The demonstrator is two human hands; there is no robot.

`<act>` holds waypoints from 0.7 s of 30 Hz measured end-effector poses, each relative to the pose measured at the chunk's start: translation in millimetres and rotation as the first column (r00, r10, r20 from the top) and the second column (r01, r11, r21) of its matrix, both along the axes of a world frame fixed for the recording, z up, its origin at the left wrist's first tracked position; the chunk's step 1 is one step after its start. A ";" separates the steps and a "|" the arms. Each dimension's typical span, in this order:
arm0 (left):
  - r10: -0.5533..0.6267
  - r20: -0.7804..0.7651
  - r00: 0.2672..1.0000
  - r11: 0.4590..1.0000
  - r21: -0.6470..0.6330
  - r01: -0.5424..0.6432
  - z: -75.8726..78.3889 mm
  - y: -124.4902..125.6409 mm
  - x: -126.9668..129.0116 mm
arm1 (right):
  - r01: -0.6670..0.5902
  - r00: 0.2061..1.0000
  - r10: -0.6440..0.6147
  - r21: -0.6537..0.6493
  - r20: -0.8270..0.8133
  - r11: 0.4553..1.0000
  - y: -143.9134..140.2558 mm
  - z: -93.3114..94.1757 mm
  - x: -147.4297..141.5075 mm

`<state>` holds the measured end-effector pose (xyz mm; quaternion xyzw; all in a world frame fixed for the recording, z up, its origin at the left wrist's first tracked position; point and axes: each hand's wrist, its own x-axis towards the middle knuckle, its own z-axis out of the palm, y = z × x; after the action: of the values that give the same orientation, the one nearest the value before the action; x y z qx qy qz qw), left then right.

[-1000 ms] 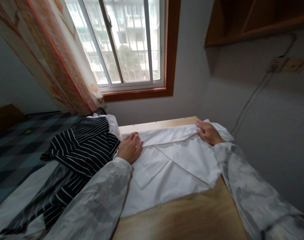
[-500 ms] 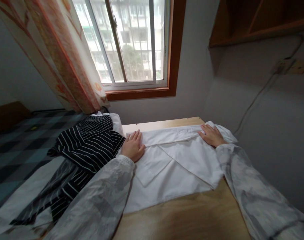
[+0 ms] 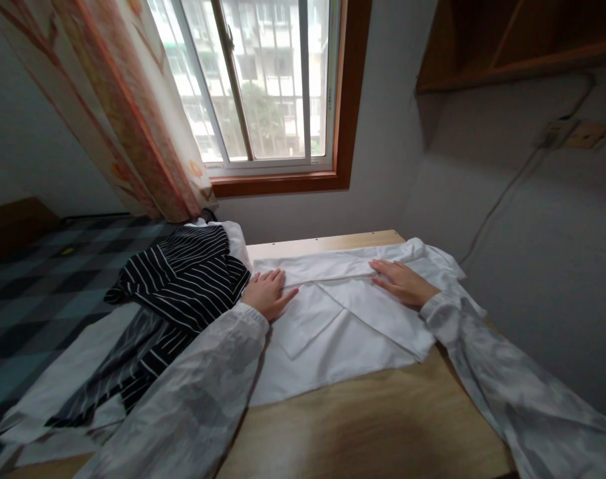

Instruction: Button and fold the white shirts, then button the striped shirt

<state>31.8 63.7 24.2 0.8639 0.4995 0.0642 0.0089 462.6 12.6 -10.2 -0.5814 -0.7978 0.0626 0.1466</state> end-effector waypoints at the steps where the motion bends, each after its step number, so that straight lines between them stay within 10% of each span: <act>1: -0.082 0.019 0.996 0.996 -0.021 0.083 5.1 -8.1 -5.5 | -0.031 0.999 0.032 0.017 -0.008 0.999 -12.1 6.0 3.0; 9: -0.631 0.126 0.766 0.752 -0.144 0.643 23.1 -80.3 -53.0 | -0.394 0.918 0.397 0.153 0.012 0.906 -128.7 19.6 24.2; 21: -0.618 0.071 0.783 0.784 -0.022 0.620 15.9 -100.8 -50.2 | -0.338 0.941 0.333 0.252 0.061 0.907 -145.9 -3.3 45.0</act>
<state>-18.4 -37.1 40.1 0.9772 0.1894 0.0727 0.0633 507.5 -133.3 -13.5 -0.4120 -0.8883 -0.0228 0.2016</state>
